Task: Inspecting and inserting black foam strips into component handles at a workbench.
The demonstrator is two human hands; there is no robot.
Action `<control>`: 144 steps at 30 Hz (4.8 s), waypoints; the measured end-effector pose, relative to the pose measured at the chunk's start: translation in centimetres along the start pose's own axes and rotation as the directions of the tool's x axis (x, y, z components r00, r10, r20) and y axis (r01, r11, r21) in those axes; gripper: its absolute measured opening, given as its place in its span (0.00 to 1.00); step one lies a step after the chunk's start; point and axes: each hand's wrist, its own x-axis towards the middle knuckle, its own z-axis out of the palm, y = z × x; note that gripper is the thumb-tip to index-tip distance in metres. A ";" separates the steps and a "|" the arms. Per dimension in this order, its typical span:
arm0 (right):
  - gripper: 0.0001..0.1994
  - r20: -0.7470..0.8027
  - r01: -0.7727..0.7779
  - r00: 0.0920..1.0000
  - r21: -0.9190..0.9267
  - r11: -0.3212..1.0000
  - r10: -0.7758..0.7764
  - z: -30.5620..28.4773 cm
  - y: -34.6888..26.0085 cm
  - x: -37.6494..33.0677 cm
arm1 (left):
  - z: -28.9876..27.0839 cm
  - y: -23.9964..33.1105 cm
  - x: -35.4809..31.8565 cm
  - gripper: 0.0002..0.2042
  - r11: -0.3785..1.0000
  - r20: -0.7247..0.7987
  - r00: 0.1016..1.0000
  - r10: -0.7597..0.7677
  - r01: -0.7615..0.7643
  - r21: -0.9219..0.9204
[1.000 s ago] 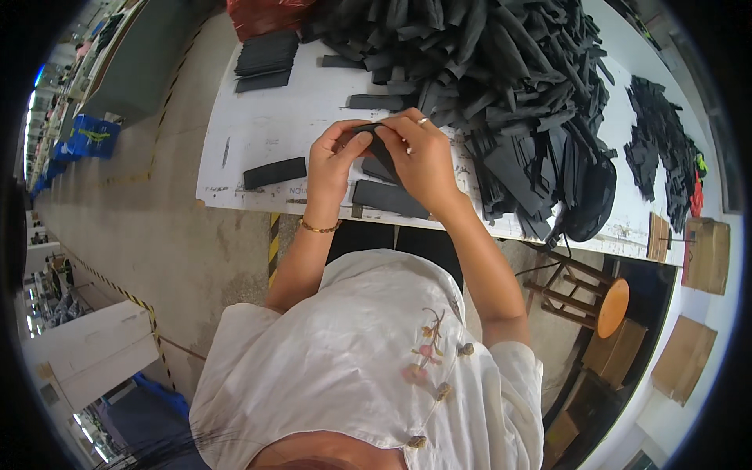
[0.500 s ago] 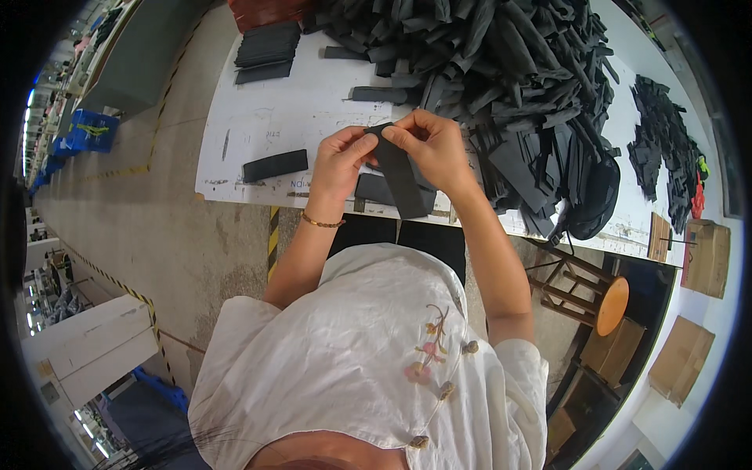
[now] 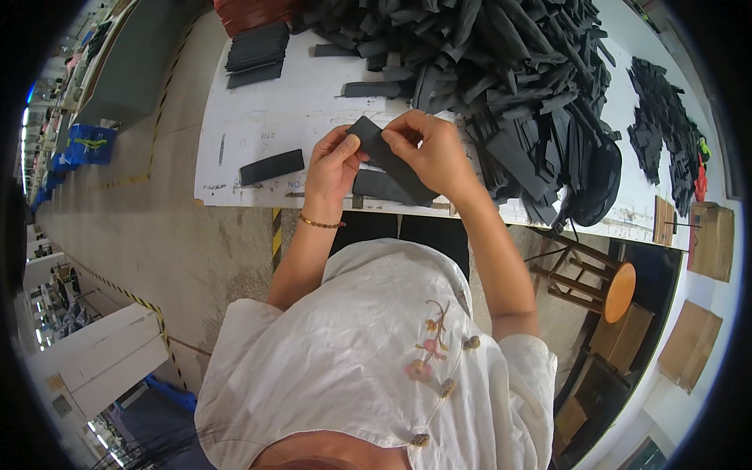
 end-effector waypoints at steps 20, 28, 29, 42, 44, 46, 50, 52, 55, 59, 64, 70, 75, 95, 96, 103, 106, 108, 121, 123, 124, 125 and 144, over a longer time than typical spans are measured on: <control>0.07 0.218 -0.258 0.961 0.484 0.836 0.170 -0.6 2.3 -0.5 | 0.0 0.6 -0.5 0.08 0.985 0.081 0.982 -0.169 0.170 -0.004; 0.06 0.085 -0.228 0.974 0.314 0.922 0.212 0.4 2.6 -0.5 | 0.3 -0.4 -1.3 0.07 0.949 -0.039 0.990 -0.134 0.140 0.283; 0.07 0.002 -0.152 0.988 0.136 0.979 0.153 0.8 2.0 -0.8 | 0.3 -0.5 -1.2 0.07 0.938 -0.050 0.994 -0.102 0.113 0.327; 0.05 -0.024 -0.039 0.999 -0.072 0.997 0.037 0.9 2.3 0.0 | 0.6 -0.9 -1.6 0.07 0.906 -0.015 0.987 -0.163 0.156 0.394; 0.05 -0.057 0.075 0.994 -0.225 0.972 -0.090 2.2 2.0 -0.5 | 1.0 -1.2 -1.6 0.08 0.891 -0.119 0.984 -0.129 0.168 0.422; 0.07 -0.081 0.156 0.978 -0.321 0.934 -0.191 2.5 1.8 -0.7 | 1.0 -1.0 -1.7 0.08 0.909 -0.123 0.987 -0.099 0.140 0.392; 0.07 -0.066 -0.049 0.997 0.025 0.998 0.050 0.3 0.1 -2.3 | 1.0 0.1 -1.7 0.08 0.973 -0.064 0.998 -0.016 0.031 0.231; 0.07 -0.040 -0.036 0.998 0.056 0.998 0.038 0.1 -0.3 -2.8 | 1.0 0.4 -1.6 0.07 0.978 -0.004 1.000 -0.010 0.010 0.208; 0.07 -0.017 0.017 1.000 0.050 0.999 -0.016 -0.2 -1.4 -3.2 | 1.1 0.6 -1.4 0.07 0.989 0.086 0.996 0.003 -0.016 0.145; 0.05 -0.060 0.135 0.989 -0.043 0.990 -0.137 -0.4 -1.6 -3.3 | 0.8 0.5 -1.3 0.07 0.996 0.131 0.991 0.003 -0.015 0.090; 0.04 -0.063 0.206 0.975 -0.110 0.972 -0.214 -0.3 -0.3 -3.0 | 0.9 0.3 -1.8 0.08 0.994 0.089 0.995 -0.046 0.037 0.099; 0.04 -0.041 0.375 0.914 -0.290 0.880 -0.403 0.3 1.1 -2.9 | 2.8 2.6 -1.2 0.10 0.873 0.071 0.993 -0.090 0.044 0.485; 0.05 -0.087 0.186 0.977 -0.117 0.976 -0.197 -1.1 0.7 -3.3 | 3.1 3.0 -0.8 0.11 0.871 0.108 0.993 0.044 -0.092 0.483; 0.07 -0.205 0.106 0.972 -0.067 0.992 -0.117 -0.1 5.6 -3.8 | 0.6 1.9 0.2 0.08 0.866 -0.189 0.981 -0.049 0.136 0.482; 0.08 -0.178 -0.049 0.982 0.046 0.998 0.057 0.0 6.2 -3.7 | 0.5 1.8 0.5 0.08 0.822 -0.231 0.973 -0.013 0.142 0.552; 0.10 -0.203 -0.261 0.952 -0.136 0.956 0.231 1.0 10.4 -3.7 | -3.1 -3.0 1.4 0.09 0.342 -0.065 0.960 0.272 -0.033 0.939; 0.11 -0.287 -0.159 0.957 -0.387 0.908 0.045 1.9 12.5 -4.2 | -3.1 -4.0 1.7 0.09 0.117 0.030 0.948 0.318 -0.071 0.991; 0.11 -0.327 -0.048 0.931 -0.546 0.837 -0.159 1.5 11.5 -4.4 | -3.0 -3.8 2.9 0.06 -0.032 0.137 0.899 0.416 -0.136 0.990; 0.14 -0.281 -0.253 0.948 -0.950 0.184 -0.147 -8.9 13.3 -8.7 | -7.4 -1.4 18.5 0.07 -0.303 0.336 0.937 0.096 -0.294 0.907; 0.12 -0.100 -0.087 0.988 -0.990 0.110 -0.117 -8.7 14.1 -8.8 | -8.0 -1.0 18.6 0.08 -0.218 0.217 0.972 -0.088 -0.232 0.948; 0.09 -0.061 -0.045 0.986 -0.993 0.108 -0.156 -8.6 13.9 -8.7 | -8.3 -1.0 18.4 0.08 -0.223 0.213 0.973 -0.088 -0.228 0.948; 0.09 -0.058 -0.040 0.986 -0.993 0.114 -0.159 -8.6 14.0 -8.7 | -8.6 -0.9 18.0 0.09 -0.123 0.106 0.982 -0.158 -0.126 0.984; 0.16 -0.198 0.040 0.959 -0.616 0.787 -0.204 -9.6 9.9 -4.6 | -3.7 1.9 6.6 0.13 0.903 -0.292 0.948 -0.129 0.234 0.361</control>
